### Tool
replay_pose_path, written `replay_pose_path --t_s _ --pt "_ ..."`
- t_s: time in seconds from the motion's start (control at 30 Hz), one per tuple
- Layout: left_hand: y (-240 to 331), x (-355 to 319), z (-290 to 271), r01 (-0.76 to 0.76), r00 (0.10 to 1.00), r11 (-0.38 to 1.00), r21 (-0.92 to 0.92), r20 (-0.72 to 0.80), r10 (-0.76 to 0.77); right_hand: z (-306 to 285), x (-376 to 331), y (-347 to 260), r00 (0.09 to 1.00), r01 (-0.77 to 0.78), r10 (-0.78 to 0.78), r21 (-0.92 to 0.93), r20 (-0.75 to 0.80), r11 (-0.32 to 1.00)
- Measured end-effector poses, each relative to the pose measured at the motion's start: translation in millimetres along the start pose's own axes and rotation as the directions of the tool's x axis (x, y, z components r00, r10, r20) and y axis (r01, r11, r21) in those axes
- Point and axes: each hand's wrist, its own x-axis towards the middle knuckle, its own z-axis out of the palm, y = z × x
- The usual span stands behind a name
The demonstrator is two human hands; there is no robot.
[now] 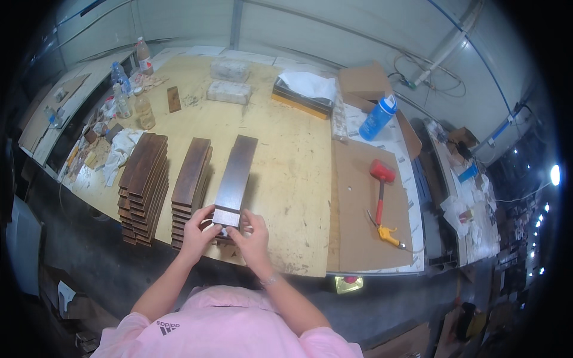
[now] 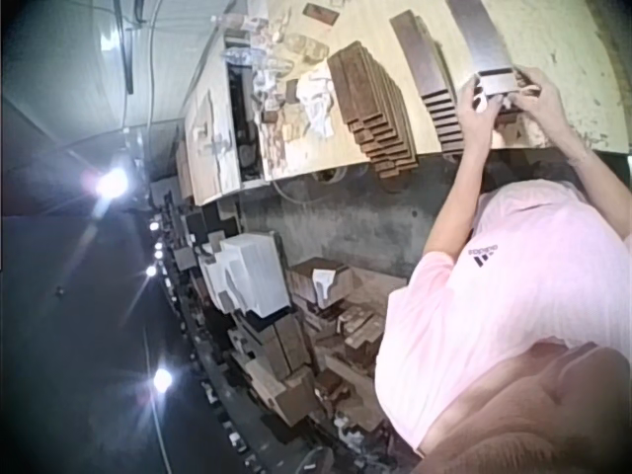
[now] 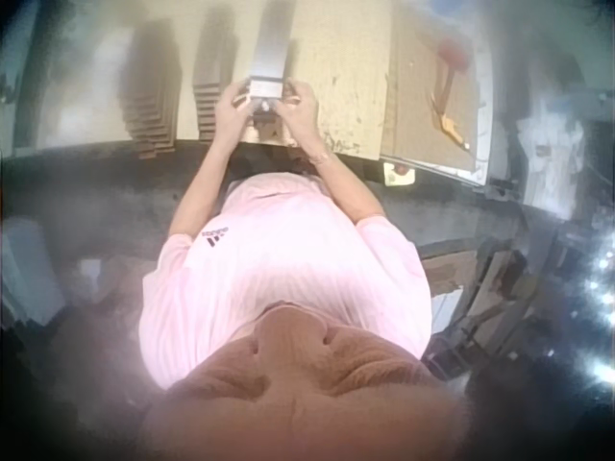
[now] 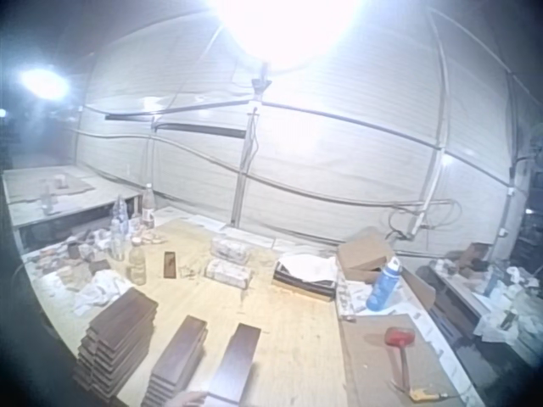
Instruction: The person picks up several wooden panels from a floor pallet, carries them to a workbench, and stacks them into organized piles by hand, carefully aligning the edges.
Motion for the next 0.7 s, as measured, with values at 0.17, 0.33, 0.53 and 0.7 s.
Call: replay_pose_path --t_s 0.17,0.33,0.53,0.7 --pt "-8 -5 -4 -0.156 0.987 0.978 0.139 0.067 0.148 -2 -4 20 0.995 0.02 -0.02 -0.001 0.1 1.0" --pt "0 -1 3 -0.158 0.987 0.968 0.195 -0.01 0.163 2 -3 12 0.996 -0.029 0.032 -0.031 0.083 0.999" --pt "3 2 7 -0.171 0.981 0.951 0.256 -0.049 0.19 7 -3 7 0.998 -0.052 0.052 0.0 0.017 0.999" --pt "1 2 8 -0.2 0.966 0.925 0.322 -0.091 0.24 4 -2 9 0.998 0.01 -0.003 -0.128 0.056 0.992"
